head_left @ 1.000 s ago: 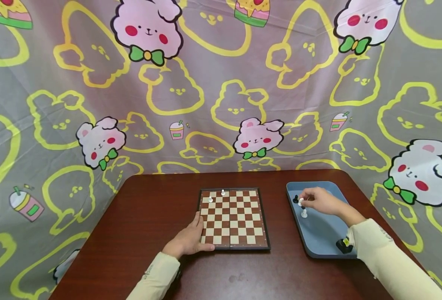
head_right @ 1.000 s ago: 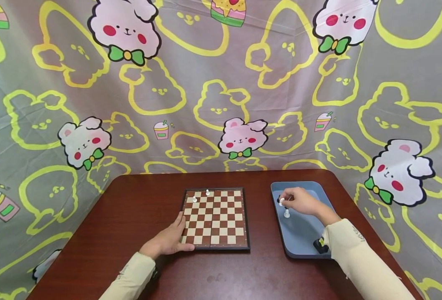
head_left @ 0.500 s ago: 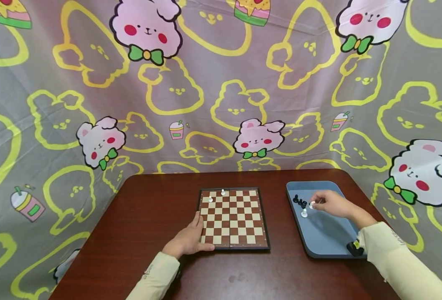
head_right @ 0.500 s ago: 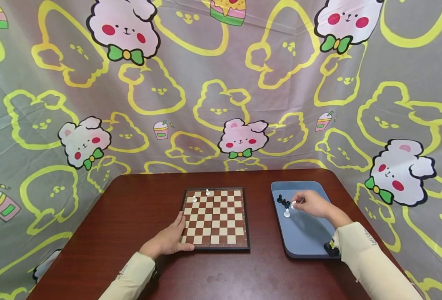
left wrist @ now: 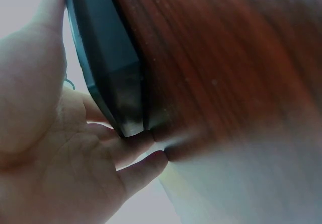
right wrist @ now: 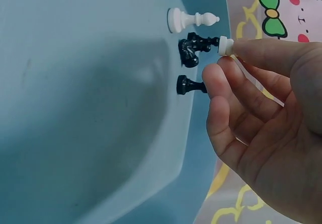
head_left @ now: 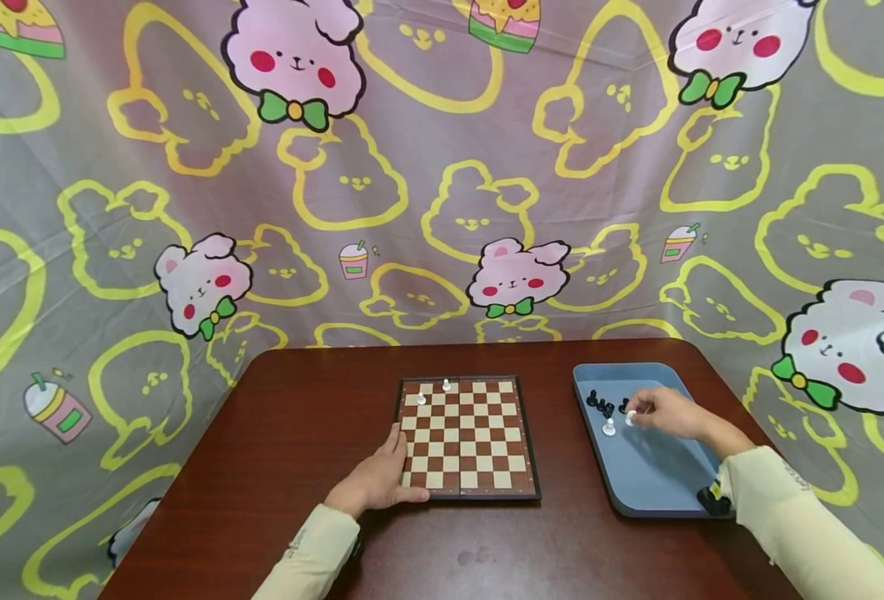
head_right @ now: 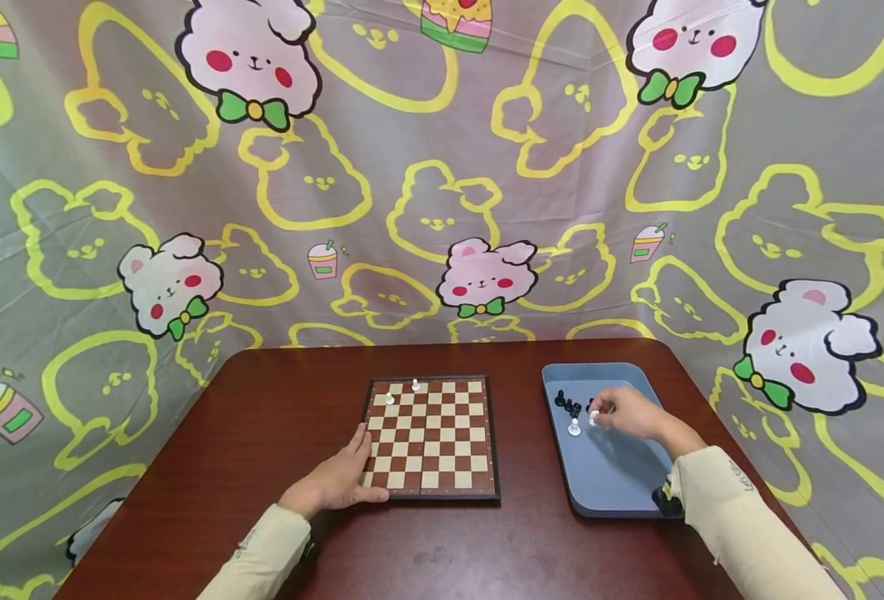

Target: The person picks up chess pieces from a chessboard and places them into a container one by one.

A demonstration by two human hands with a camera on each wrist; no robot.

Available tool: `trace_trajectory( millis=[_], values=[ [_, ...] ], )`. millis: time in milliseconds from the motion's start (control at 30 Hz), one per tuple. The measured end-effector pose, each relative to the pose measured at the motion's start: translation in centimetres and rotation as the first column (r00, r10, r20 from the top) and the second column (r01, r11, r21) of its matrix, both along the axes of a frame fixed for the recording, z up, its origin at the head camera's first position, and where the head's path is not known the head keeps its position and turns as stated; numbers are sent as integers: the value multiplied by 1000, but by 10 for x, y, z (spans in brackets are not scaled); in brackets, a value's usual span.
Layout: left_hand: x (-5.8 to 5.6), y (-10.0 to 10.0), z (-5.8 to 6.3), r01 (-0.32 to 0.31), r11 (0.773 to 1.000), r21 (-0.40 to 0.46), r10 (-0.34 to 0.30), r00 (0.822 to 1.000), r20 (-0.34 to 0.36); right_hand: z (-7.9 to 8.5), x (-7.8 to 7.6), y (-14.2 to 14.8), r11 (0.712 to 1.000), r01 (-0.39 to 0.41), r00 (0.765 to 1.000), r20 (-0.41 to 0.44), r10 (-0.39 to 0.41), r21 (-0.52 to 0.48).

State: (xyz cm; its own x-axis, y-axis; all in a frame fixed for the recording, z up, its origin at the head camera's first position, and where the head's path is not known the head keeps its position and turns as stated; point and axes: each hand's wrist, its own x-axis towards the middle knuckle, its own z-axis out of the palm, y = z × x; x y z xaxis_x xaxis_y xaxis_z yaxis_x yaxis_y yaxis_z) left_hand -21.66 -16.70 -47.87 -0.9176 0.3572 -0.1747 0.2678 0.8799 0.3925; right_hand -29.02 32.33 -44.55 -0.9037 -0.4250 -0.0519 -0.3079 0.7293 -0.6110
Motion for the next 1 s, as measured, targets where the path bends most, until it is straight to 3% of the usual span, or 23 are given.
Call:
trace_trajectory(
  millis=[533,1000],
  values=[
    [0,0,-1,2,1000,1,-2,1000,4,-8,-1,5,1000,3,1000,23,-4,15],
    [-1,-2,-3,1,1000,4,-1,1000,9,8,-3,3,1000,-14,1000,9,14,12]
  ],
)
